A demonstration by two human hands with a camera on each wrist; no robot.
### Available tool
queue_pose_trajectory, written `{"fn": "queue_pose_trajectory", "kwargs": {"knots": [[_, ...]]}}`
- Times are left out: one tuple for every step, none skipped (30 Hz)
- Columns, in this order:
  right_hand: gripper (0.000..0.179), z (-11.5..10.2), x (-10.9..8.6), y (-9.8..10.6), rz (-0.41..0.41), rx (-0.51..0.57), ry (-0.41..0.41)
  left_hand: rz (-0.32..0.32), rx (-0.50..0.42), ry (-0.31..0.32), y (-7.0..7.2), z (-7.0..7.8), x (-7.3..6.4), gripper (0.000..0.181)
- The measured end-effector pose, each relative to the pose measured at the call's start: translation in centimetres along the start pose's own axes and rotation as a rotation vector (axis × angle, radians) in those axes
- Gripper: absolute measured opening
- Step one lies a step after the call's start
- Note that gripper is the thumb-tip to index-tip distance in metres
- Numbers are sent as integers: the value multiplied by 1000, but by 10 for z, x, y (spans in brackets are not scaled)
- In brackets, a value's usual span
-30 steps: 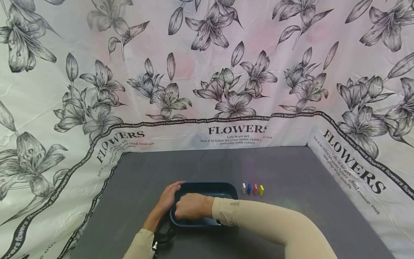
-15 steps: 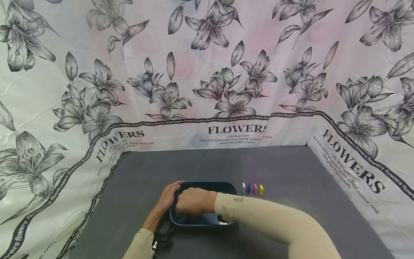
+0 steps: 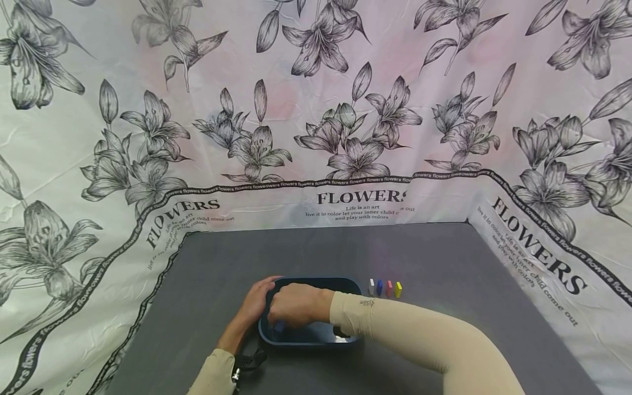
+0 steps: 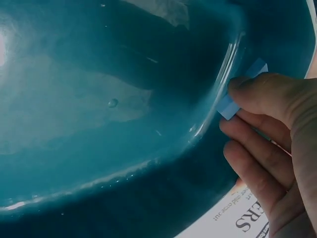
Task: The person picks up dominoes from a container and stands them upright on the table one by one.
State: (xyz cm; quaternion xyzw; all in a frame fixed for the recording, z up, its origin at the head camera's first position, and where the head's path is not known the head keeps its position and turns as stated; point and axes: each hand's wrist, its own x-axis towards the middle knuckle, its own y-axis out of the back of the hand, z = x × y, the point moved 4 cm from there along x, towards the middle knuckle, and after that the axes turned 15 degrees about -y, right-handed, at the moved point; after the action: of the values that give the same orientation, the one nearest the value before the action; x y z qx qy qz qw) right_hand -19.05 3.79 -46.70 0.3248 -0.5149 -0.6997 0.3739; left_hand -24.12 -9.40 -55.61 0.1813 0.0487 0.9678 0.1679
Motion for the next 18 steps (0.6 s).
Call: {"fn": "queue_pose_trajectory", "kwargs": {"knots": [[28,0,0,-1,-5,-1,-3,10,-7,15,-1,1,0,48],[29,0,0,-1,-9,0,-6,20,-12,25,-2,2,0,48],[29,1,-1,-1,-14,-1,-9,27,-15,40,-2,3,-1,47],[30,1,-1,-1,-17,1,-13,33,-20,52,-3,3,-1,47],[31,1,-1,-1,-19,7,-15,39,-21,59,-3,3,-1,46],[31,1,-2,-1,-21,11,-18,41,-17,57,-4,3,-1,46],[31,1,-2,-1,-23,18,-20,42,-17,54,-4,3,-1,45],[31,2,-2,0,-25,22,-22,42,-16,53,-4,3,-1,45],[30,2,-3,0,-26,26,-23,42,-19,53,-4,3,-1,45],[29,2,-3,1,-27,34,-24,40,-19,48,-4,3,-1,46],[28,3,-3,1,-28,39,-23,34,-17,39,-3,2,-1,46],[27,3,-3,2,-28,44,-23,26,-19,20,-3,2,0,47],[26,4,-4,2,-28,48,-23,21,-26,11,-2,1,-1,47],[25,4,-4,2,-26,50,-22,13,-20,3,-1,-1,0,47],[25,5,-5,3,-23,55,-22,1,-27,-29,0,-7,0,47],[25,6,-5,4,-21,62,-24,-6,-37,-48,1,-7,1,47],[25,7,-6,5,-19,67,-27,-9,-36,-58,2,-9,1,47],[25,9,-7,6,-17,77,-33,-9,-47,-63,2,-9,1,47]]}}
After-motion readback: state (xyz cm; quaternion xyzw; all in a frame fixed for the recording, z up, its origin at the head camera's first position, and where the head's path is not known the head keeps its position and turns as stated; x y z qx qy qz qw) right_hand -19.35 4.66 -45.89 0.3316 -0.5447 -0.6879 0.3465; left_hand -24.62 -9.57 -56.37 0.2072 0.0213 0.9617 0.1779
